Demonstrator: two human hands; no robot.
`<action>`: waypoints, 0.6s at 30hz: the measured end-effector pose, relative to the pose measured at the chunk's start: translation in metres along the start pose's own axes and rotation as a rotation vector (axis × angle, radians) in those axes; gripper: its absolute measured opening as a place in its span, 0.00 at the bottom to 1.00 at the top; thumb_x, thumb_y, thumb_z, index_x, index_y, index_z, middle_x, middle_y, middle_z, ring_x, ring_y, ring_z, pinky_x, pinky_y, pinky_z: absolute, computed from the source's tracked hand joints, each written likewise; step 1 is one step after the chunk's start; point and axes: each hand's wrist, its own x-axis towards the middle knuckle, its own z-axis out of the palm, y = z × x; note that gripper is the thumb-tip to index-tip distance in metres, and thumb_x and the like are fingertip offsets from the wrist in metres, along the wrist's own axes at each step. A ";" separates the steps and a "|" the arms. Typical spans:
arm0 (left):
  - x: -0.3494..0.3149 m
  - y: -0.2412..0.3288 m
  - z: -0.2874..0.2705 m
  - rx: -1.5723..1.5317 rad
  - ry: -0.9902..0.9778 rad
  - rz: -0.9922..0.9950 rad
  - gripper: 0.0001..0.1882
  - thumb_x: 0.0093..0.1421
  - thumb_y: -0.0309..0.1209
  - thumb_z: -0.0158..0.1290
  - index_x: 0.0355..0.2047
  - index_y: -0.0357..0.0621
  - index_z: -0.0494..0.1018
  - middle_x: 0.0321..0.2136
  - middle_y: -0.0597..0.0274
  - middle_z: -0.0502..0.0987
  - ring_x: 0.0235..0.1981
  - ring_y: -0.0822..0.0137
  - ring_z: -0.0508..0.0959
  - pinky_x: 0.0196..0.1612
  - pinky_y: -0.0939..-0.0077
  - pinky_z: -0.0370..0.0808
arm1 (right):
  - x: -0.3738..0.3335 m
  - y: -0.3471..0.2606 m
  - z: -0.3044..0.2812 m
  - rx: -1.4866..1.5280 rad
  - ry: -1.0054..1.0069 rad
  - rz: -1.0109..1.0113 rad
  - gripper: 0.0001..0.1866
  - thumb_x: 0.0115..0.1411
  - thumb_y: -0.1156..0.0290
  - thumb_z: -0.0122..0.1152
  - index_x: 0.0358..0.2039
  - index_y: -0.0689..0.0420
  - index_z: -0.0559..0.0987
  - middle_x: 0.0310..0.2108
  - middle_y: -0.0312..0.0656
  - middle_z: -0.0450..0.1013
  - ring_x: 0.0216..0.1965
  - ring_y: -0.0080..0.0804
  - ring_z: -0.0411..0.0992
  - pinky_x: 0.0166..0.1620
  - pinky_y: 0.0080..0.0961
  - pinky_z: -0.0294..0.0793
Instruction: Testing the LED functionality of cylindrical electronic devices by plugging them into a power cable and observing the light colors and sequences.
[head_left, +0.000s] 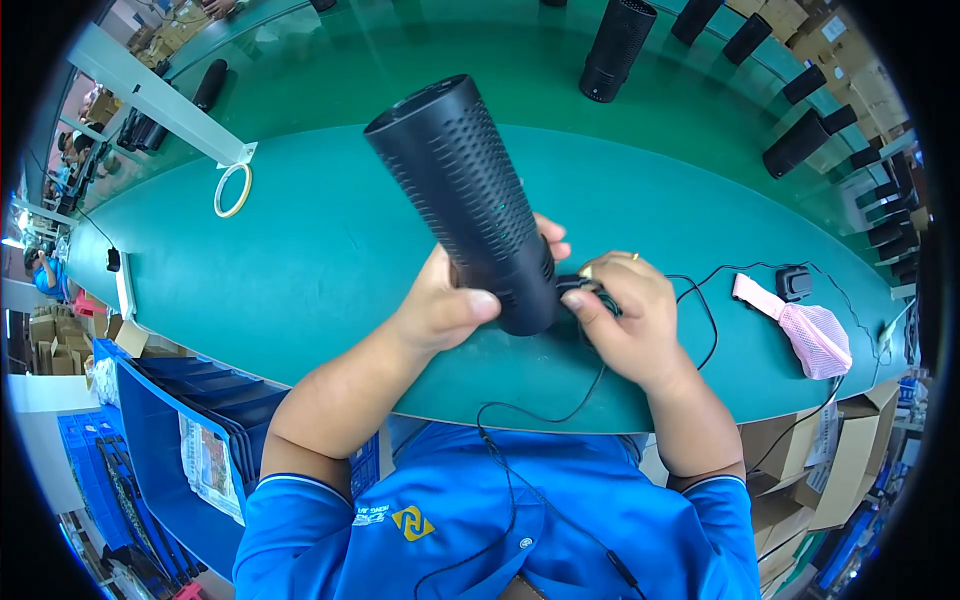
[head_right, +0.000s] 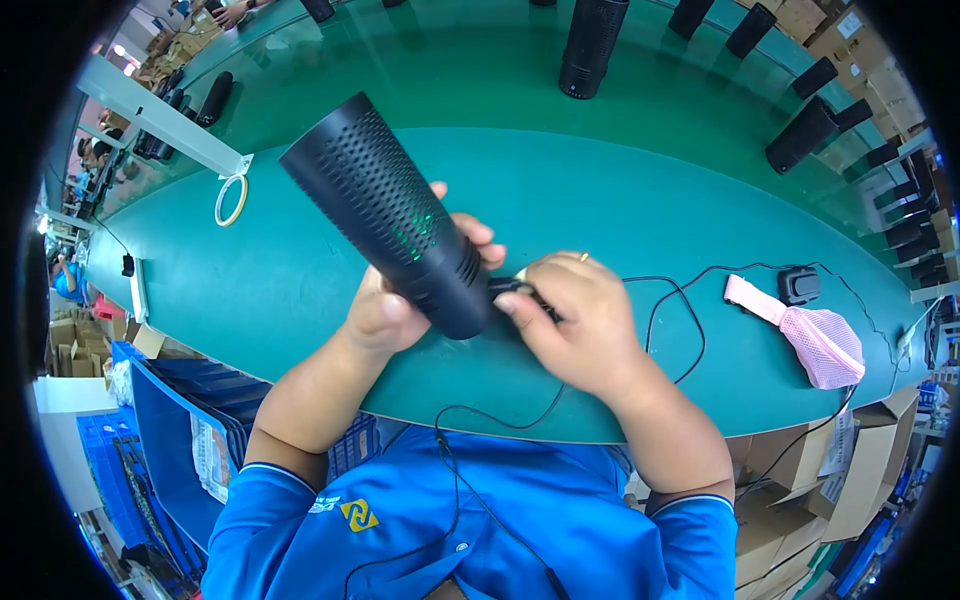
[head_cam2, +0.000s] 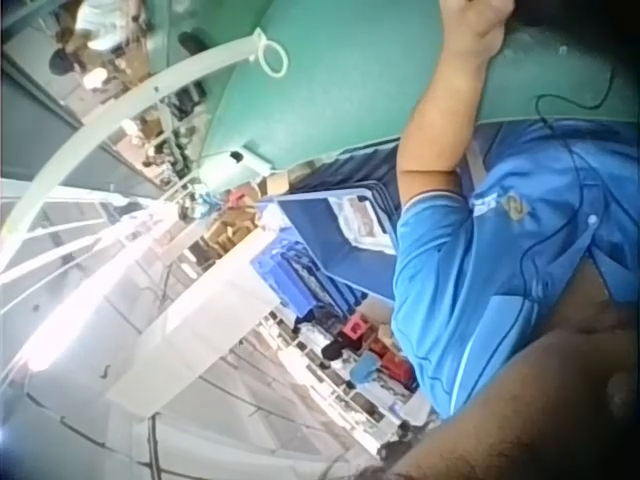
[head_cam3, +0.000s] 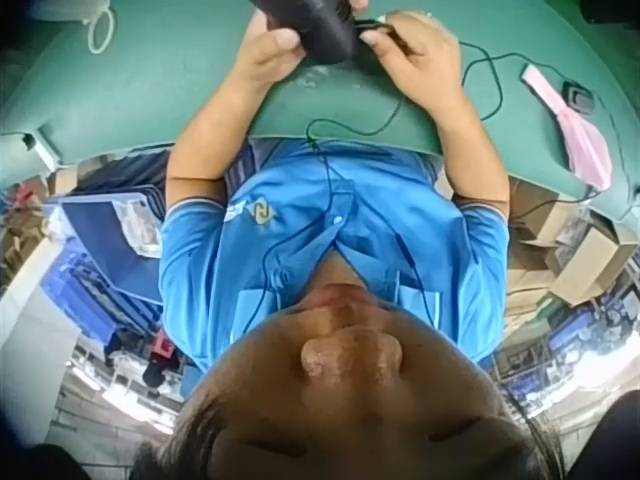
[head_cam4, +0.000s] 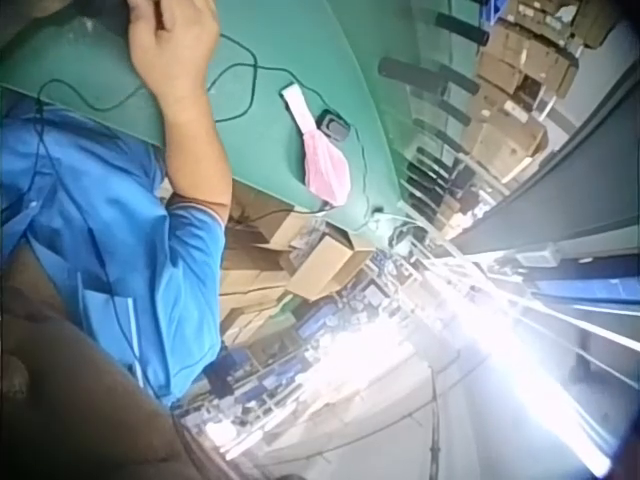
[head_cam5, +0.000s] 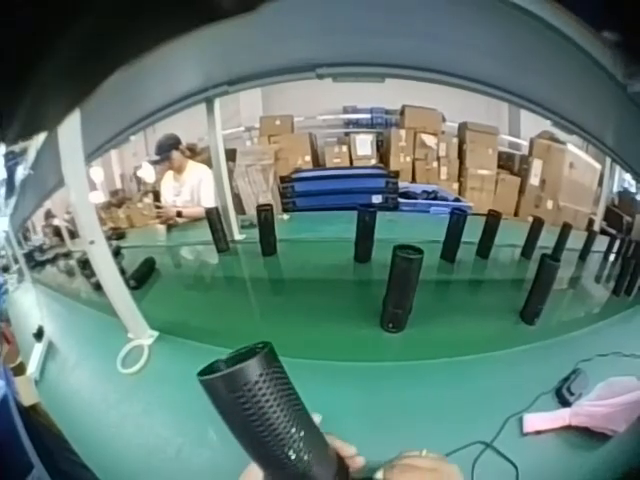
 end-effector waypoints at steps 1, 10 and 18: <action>0.001 0.001 -0.001 -0.001 0.000 0.003 0.41 0.47 0.36 0.58 0.60 0.47 0.52 0.48 0.48 0.69 0.46 0.52 0.74 0.50 0.61 0.71 | 0.000 0.003 -0.003 -0.027 -0.004 0.067 0.06 0.48 0.75 0.63 0.26 0.60 0.75 0.24 0.41 0.71 0.26 0.37 0.68 0.34 0.28 0.67; -0.009 0.012 -0.006 0.416 0.266 -0.111 0.35 0.45 0.25 0.64 0.54 0.41 0.62 0.54 0.51 0.67 0.51 0.57 0.73 0.53 0.64 0.70 | 0.003 0.010 -0.001 -0.192 0.099 -0.042 0.26 0.42 0.75 0.66 0.46 0.59 0.72 0.49 0.47 0.69 0.48 0.41 0.67 0.52 0.33 0.64; -0.015 0.008 0.009 0.587 0.147 0.018 0.35 0.43 0.23 0.66 0.52 0.41 0.64 0.50 0.54 0.70 0.46 0.60 0.75 0.50 0.67 0.71 | -0.004 -0.009 0.022 -0.047 -0.022 0.015 0.39 0.40 0.70 0.70 0.55 0.58 0.65 0.51 0.47 0.69 0.48 0.40 0.68 0.51 0.33 0.64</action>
